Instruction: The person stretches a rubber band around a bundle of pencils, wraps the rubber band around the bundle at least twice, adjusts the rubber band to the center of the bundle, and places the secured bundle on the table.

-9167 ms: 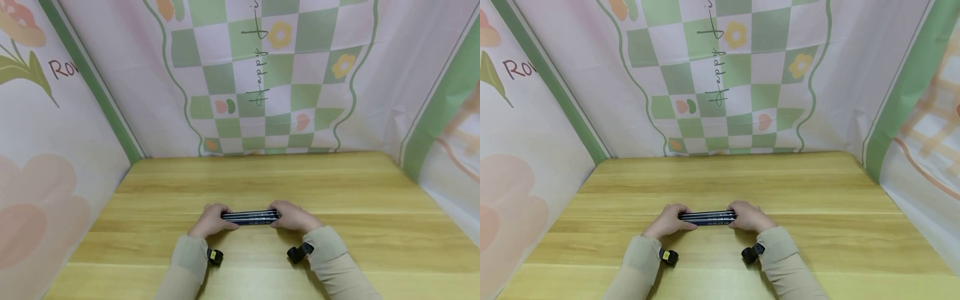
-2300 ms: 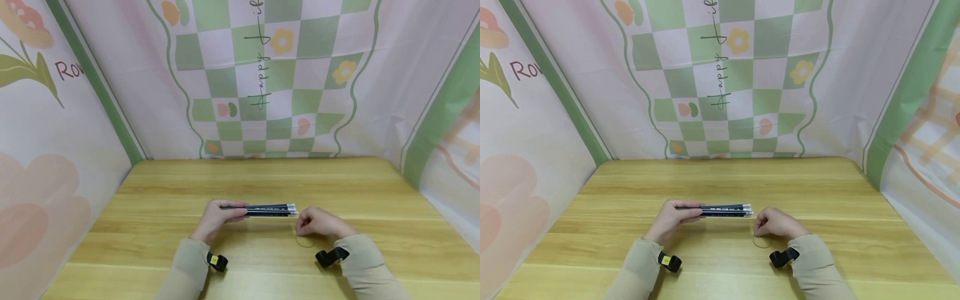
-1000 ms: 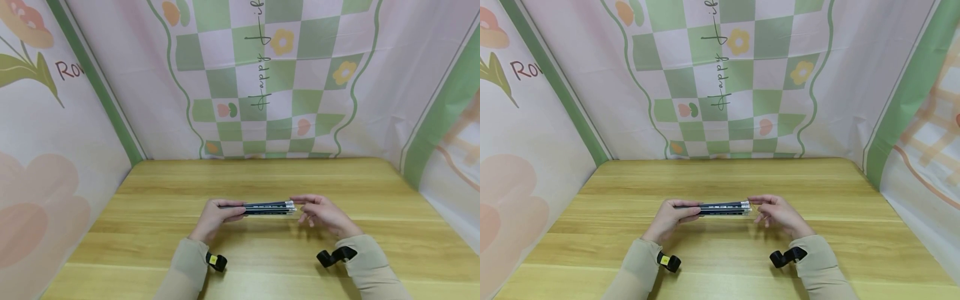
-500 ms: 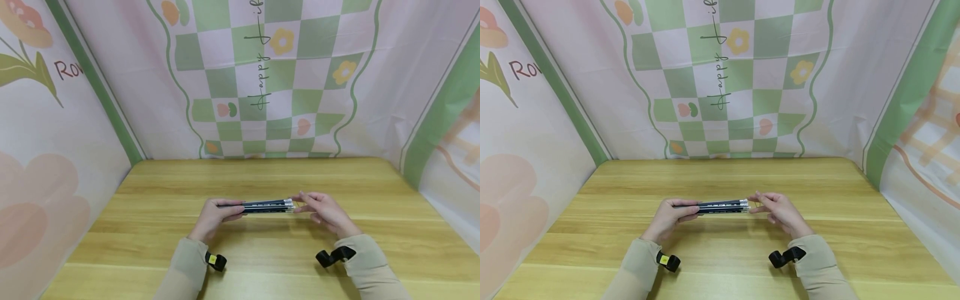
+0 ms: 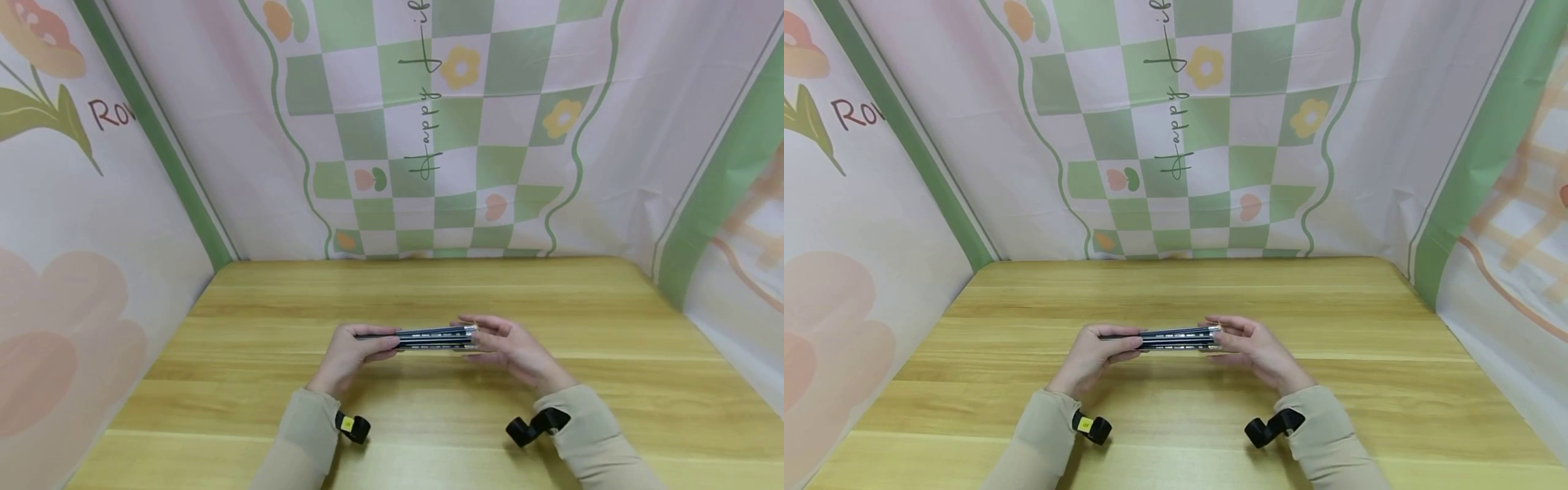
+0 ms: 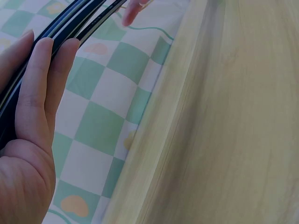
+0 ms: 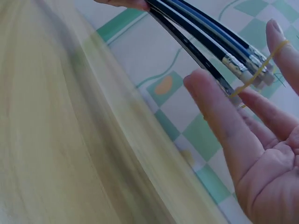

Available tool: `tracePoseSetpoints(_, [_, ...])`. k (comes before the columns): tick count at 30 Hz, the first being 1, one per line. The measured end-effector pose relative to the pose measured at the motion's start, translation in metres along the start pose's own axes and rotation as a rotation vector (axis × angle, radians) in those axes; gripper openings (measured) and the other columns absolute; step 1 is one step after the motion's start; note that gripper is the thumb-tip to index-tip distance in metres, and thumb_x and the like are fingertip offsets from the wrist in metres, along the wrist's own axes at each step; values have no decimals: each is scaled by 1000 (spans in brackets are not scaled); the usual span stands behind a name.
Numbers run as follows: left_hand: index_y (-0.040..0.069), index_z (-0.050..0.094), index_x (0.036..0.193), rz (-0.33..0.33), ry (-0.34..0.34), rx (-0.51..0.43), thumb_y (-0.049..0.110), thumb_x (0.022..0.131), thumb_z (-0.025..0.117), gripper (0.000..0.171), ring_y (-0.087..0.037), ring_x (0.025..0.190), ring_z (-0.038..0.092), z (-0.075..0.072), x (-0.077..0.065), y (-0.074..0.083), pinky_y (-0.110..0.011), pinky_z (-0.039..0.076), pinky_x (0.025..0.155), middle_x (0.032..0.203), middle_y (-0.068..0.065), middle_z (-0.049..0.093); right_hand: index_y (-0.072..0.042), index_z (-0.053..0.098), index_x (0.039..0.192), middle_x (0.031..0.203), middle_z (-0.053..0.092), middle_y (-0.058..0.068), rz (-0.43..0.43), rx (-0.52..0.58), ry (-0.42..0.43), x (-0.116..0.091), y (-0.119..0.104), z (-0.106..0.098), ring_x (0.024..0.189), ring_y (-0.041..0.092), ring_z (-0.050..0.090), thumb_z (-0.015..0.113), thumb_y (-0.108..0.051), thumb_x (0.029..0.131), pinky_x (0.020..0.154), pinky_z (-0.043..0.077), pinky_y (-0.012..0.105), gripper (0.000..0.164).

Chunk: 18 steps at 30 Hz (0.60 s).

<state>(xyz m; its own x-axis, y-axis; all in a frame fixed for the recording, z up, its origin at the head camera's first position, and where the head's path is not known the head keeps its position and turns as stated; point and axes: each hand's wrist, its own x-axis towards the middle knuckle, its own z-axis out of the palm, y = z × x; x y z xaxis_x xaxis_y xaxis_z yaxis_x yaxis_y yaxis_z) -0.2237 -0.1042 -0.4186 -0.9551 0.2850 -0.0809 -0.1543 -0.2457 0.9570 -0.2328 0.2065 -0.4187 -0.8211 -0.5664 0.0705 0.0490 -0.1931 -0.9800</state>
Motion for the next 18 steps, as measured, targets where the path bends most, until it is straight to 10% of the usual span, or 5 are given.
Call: tracePoseSetpoints(18, [-12,67,113,-15,-12,16,-4,83,76,33,-24,93,74,3,1,-3,-38,61,91,108,-20,73,-19,70,117,120,59,8,47,24,68,6,1,14,104,22,70,59,1,96,97,58,36,31])
